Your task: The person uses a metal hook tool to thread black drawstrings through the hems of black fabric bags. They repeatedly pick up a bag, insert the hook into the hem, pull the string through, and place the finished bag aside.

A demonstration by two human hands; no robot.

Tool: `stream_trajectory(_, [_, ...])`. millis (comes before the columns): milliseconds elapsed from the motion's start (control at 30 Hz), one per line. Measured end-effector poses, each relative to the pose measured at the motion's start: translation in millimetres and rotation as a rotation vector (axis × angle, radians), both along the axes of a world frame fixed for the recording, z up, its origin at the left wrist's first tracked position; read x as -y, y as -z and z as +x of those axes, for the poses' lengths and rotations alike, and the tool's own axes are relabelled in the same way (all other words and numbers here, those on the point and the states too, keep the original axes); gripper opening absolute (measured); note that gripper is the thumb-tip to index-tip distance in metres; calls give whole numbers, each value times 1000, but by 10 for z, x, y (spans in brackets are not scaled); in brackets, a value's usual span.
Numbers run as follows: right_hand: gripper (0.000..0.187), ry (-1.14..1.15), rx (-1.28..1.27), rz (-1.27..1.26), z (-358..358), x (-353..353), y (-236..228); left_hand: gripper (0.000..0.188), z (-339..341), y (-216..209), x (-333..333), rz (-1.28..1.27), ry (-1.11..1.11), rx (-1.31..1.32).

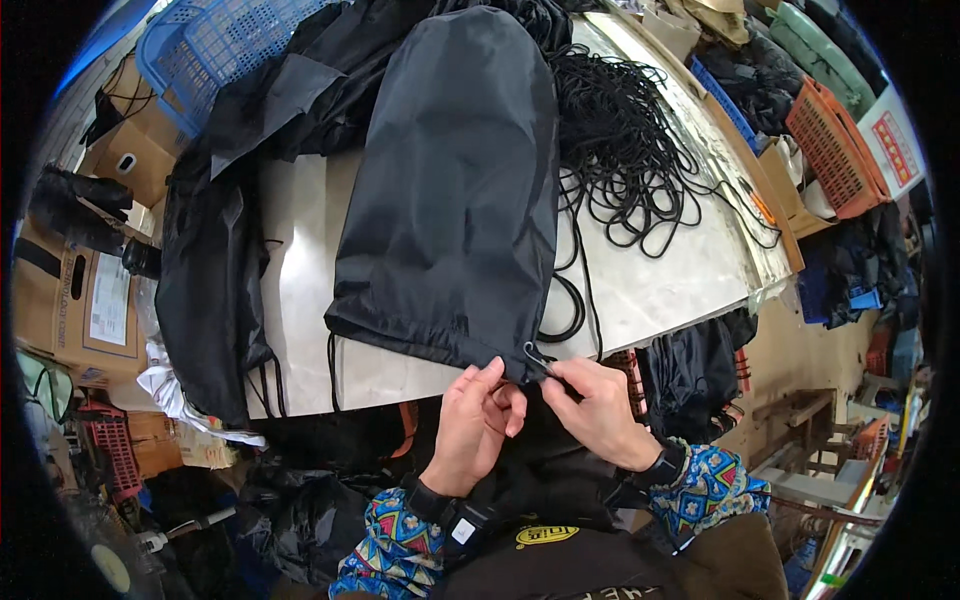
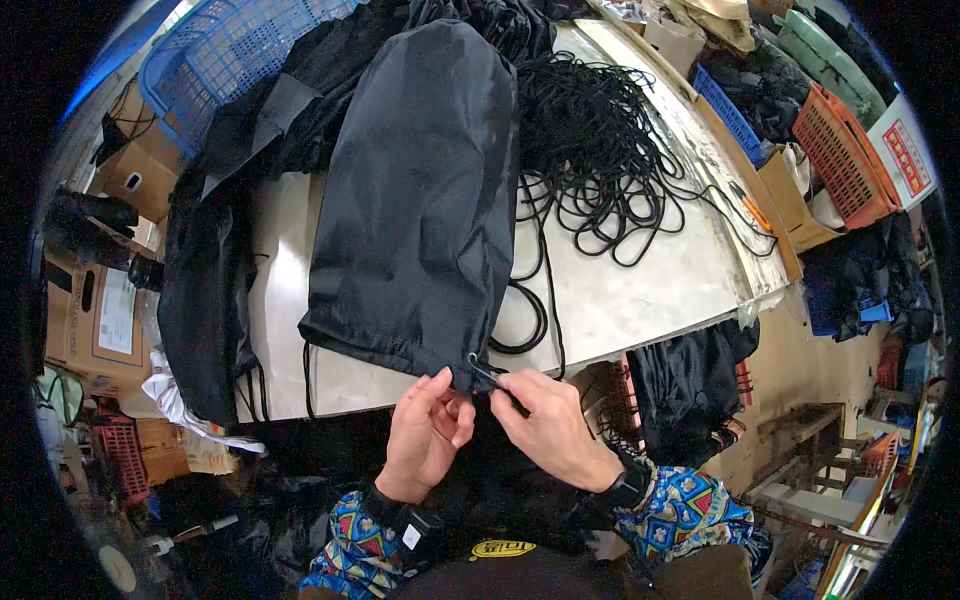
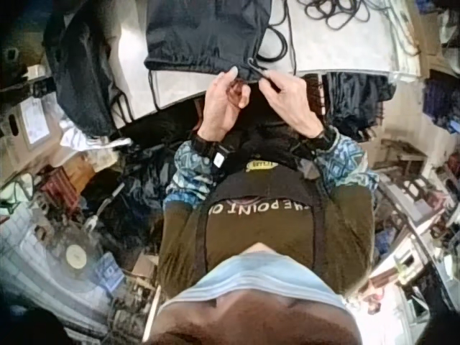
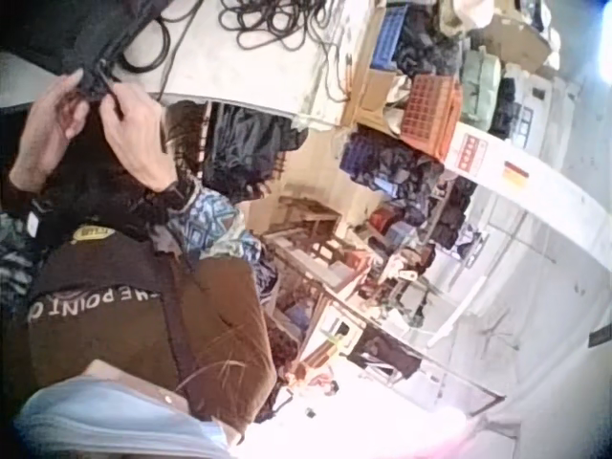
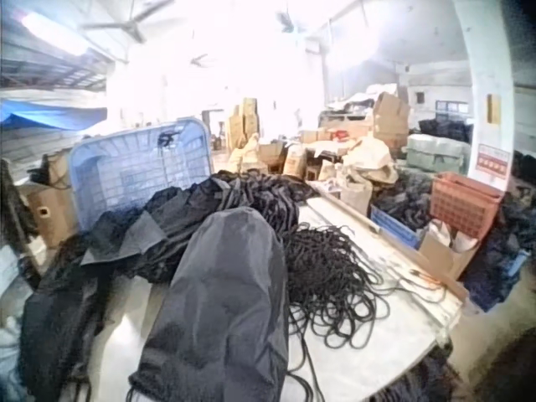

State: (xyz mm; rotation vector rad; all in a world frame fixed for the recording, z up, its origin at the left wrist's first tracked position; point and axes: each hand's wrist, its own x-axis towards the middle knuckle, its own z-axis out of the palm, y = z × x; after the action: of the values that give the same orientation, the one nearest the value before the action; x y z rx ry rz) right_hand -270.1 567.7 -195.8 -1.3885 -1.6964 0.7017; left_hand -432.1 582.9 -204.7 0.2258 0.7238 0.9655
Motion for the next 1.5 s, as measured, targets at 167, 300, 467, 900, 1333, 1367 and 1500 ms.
stream_trajectory(167, [10, -66, -6, -36, -46, 7, -96, 17, -27, -149, 104, 101, -86, -180])
stream_trajectory(300, [10, -98, 33, -1, -41, -7, -148, 20, 19, -143, 118, 101, -146, -249])
stream_trajectory(467, [12, -177, 251, 8, 45, 98, -301, 18, -2, -96, 34, 117, -222, -272])
stream_trajectory(900, [8, -301, 332, 25, -88, -14, -253, 18, 54, -44, 80, 271, -112, -441])
stream_trajectory(1333, [23, -307, 466, 45, 216, -4, -588, 25, 94, -155, -18, 228, -177, -350])
stream_trajectory(1367, [25, -354, 474, 12, 143, -25, -584, 25, 40, -163, 5, 199, -322, -327])
stream_trajectory(1500, [20, -351, 353, -173, 443, 96, -795, 28, -501, -137, -281, 256, -500, -337])
